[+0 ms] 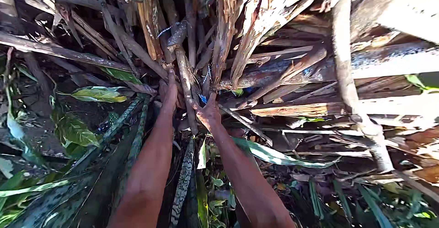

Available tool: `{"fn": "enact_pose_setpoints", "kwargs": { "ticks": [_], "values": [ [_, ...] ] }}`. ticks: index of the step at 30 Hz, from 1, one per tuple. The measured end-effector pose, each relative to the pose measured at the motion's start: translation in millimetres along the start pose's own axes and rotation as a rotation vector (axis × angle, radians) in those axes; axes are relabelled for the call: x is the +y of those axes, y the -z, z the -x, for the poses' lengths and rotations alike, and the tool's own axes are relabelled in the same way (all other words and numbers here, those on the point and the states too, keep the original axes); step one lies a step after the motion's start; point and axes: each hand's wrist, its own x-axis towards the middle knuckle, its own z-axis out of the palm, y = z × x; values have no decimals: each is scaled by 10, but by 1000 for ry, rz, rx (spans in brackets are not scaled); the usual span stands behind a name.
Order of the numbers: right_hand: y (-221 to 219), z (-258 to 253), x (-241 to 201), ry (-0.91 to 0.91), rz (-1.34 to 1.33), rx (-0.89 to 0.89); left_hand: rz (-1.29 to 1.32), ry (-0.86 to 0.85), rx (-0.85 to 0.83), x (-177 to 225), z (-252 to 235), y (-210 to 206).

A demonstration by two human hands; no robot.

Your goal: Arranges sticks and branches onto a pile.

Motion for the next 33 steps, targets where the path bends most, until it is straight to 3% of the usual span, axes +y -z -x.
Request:
{"fn": "enact_pose_setpoints", "kwargs": {
  "ticks": [5,8,15,19,24,29,33],
  "values": [
    [-52,-120,128,154,331,157,-5,12,-80,-29,-30,-7],
    [-10,-222,198,209,447,152,60,60,-132,-28,-28,12],
    [104,-253,289,118,132,-108,50,59,-251,-69,86,187],
    [17,-303,297,167,142,-61,298,12,-225,-257,-20,8],
    [274,-126,152,86,207,-261,308,-56,-212,-279,257,97],
    [241,-264,250,38,-139,-270,359,-4,-382,-241,341,174],
    [211,-221,234,22,-165,-310,374,24,-398,-208,364,195]
  ]
}}
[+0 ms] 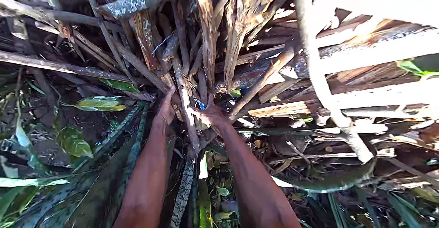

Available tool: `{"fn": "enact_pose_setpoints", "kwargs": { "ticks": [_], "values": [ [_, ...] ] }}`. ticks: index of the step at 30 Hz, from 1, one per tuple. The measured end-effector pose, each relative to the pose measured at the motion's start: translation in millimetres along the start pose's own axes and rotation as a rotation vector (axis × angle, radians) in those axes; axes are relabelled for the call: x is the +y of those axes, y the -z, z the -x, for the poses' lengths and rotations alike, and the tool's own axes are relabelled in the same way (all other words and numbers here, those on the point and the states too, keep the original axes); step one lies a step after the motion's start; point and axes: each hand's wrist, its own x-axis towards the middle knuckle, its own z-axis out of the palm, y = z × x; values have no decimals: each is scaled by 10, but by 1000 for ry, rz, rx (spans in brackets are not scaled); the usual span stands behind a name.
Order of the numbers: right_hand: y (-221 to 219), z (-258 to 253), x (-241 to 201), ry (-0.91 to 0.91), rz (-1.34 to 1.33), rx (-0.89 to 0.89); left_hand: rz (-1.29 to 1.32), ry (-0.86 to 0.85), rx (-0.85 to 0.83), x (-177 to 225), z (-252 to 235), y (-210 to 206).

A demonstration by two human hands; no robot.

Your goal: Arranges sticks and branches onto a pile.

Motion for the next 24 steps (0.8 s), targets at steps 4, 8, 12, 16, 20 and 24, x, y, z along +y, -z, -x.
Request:
{"fn": "enact_pose_setpoints", "kwargs": {
  "ticks": [4,8,12,16,20,24],
  "values": [
    [68,362,-2,71,24,-79,-70,30,102,-40,202,-3],
    [8,667,35,62,-16,-104,5,28,116,-28,575,-114],
    [-146,1023,-82,73,-65,-50,-45,-33,206,124,935,-261],
    [-277,1319,8,101,-126,34,-204,-20,203,175,1326,-243],
    [-178,1742,23,49,31,9,39,-23,123,146,1747,-317],
    [15,2339,43,-19,275,-42,224,27,134,-101,2184,-437]
  ]
}}
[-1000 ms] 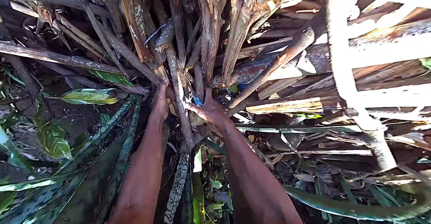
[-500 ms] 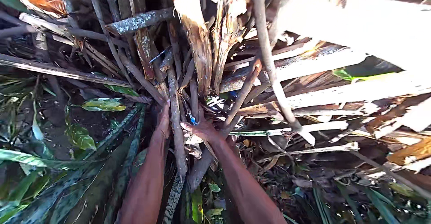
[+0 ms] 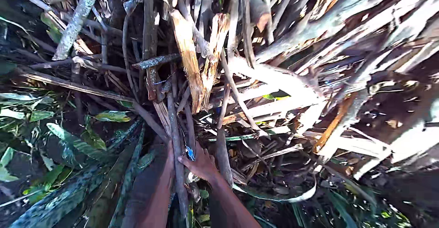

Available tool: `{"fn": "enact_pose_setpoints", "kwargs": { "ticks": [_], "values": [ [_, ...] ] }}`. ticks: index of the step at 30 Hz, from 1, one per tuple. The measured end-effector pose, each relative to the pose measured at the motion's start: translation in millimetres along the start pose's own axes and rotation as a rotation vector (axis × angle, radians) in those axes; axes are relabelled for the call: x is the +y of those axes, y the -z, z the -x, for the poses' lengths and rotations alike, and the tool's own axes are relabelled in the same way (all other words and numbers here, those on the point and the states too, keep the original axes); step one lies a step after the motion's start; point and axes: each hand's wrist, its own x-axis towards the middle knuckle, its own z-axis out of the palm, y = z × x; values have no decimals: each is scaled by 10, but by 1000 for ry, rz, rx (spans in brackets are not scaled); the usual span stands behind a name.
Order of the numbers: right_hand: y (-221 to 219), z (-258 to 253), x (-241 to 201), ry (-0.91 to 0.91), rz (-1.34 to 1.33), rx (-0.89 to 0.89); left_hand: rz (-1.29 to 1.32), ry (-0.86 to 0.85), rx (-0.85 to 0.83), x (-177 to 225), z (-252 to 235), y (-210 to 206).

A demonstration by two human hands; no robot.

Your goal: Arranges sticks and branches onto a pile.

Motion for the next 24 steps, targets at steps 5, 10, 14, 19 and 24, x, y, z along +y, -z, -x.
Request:
{"fn": "enact_pose_setpoints", "kwargs": {
  "ticks": [5,10,14,19,24],
  "values": [
    [-93,720,314,9,104,-58,-118,119,67,-225,799,81],
    [-259,1657,464,104,140,-20,-97,116,86,-140,1776,192],
    [-257,2442,368,227,-4,125,-19,20,83,135,2408,186],
    [272,3090,-237,589,-10,469,170,-354,-125,1311,3146,-138],
    [1782,3493,-1641,907,-156,472,-42,-1400,-794,3117,2457,-157]
  ]
}}
